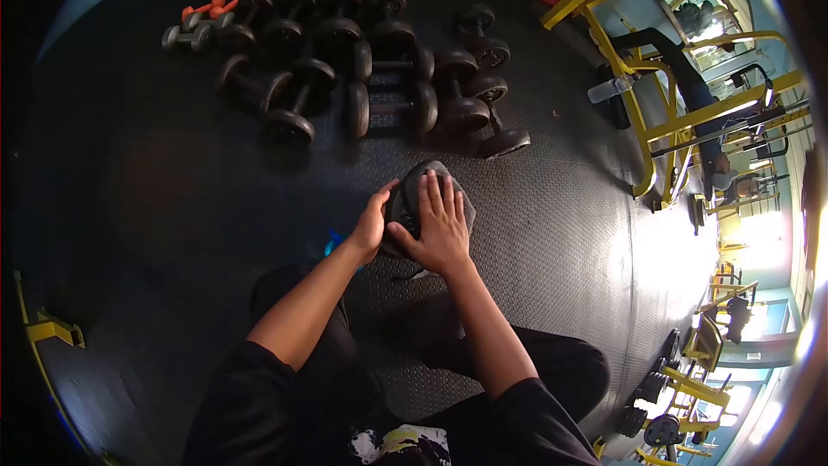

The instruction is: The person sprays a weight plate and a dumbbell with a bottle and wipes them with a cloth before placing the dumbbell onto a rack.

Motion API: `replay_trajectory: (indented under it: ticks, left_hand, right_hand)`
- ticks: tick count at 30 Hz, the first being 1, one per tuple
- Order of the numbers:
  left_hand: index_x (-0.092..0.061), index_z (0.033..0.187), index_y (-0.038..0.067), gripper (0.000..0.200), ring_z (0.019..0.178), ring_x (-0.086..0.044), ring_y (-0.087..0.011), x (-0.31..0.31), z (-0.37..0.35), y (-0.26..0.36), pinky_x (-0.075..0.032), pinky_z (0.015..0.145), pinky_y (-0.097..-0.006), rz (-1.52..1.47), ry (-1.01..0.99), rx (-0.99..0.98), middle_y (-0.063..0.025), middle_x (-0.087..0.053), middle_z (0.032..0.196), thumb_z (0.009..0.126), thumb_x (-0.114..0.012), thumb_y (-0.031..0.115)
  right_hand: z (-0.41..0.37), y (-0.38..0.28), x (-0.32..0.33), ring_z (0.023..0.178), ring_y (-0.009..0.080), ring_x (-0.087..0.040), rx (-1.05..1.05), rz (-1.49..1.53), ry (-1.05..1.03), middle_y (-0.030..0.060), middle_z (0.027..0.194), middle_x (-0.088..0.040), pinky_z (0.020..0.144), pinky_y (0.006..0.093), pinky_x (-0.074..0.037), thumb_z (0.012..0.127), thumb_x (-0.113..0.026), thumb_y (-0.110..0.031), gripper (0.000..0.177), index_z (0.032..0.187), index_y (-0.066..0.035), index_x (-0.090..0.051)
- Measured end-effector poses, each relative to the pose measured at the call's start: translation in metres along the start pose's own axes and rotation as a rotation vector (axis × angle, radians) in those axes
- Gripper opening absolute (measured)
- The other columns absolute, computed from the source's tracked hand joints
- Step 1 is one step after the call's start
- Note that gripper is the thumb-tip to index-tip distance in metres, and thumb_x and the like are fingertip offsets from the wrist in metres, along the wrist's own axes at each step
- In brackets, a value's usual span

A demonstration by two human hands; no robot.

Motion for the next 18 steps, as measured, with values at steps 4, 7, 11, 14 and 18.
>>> replay_trajectory:
  ticks: [4,7,11,14,18]
  left_hand:
    - [-0.037,0.148,0.003,0.058,0.138,-0.042,-0.024,-0.001,0.0,0.002,-0.03,0.117,-0.0384,-0.098,-0.044,0.019,-0.014,-0.044,0.149,0.101,-0.024,0.033]
    - [-0.038,0.147,0.003,0.057,0.134,-0.046,-0.0237,0.001,0.002,-0.001,-0.032,0.116,-0.0381,-0.067,0.026,0.0,-0.0135,-0.046,0.147,0.1,-0.027,0.034]
    - [-0.04,0.145,0.003,0.056,0.13,-0.048,-0.0235,0.01,0.01,-0.01,-0.033,0.114,-0.0383,-0.059,0.027,-0.023,-0.0125,-0.049,0.144,0.1,-0.029,0.033]
    - [-0.04,0.145,0.003,0.055,0.13,-0.049,-0.0236,0.013,0.014,-0.012,-0.034,0.114,-0.0386,-0.055,-0.005,-0.018,-0.0124,-0.05,0.143,0.1,-0.03,0.033]
    - [-0.039,0.146,0.006,0.055,0.133,-0.046,-0.0241,0.01,0.01,-0.005,-0.034,0.114,-0.0396,-0.062,0.019,0.035,-0.0128,-0.048,0.145,0.101,-0.031,0.035]
  right_hand:
    - [-0.016,-0.013,0.005,0.15,0.0343,-0.019,0.125,0.05,-0.043,0.0169,0.159,-0.027,0.121,0.0485,-0.016,0.087,-0.05,-0.07,0.097,0.151,0.001,-0.031]
    - [-0.037,-0.018,0.015,0.149,0.0306,-0.024,0.178,0.09,-0.057,0.0147,0.157,-0.033,0.12,0.048,-0.02,0.09,-0.054,-0.061,0.085,0.148,-0.001,-0.038]
    - [-0.067,0.01,0.038,0.145,0.0281,-0.032,0.217,0.15,-0.141,0.0092,0.154,-0.04,0.117,0.047,-0.029,0.095,-0.056,-0.044,0.063,0.144,-0.006,-0.047]
    - [-0.079,0.046,0.047,0.145,0.0271,-0.033,0.246,0.022,-0.269,0.0084,0.153,-0.041,0.118,0.0471,-0.027,0.096,-0.053,-0.043,0.061,0.145,-0.008,-0.046]
    - [-0.073,0.038,0.044,0.147,0.0297,-0.028,0.348,-0.045,-0.287,0.0058,0.156,-0.037,0.12,0.0479,-0.023,0.098,-0.051,-0.043,0.06,0.148,-0.011,-0.042]
Point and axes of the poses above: each hand's wrist, its own z-axis towards the middle knuckle, its own x-axis out of the back of the hand, y = z × x, the point moved 2 cm from there along z, towards the middle knuckle
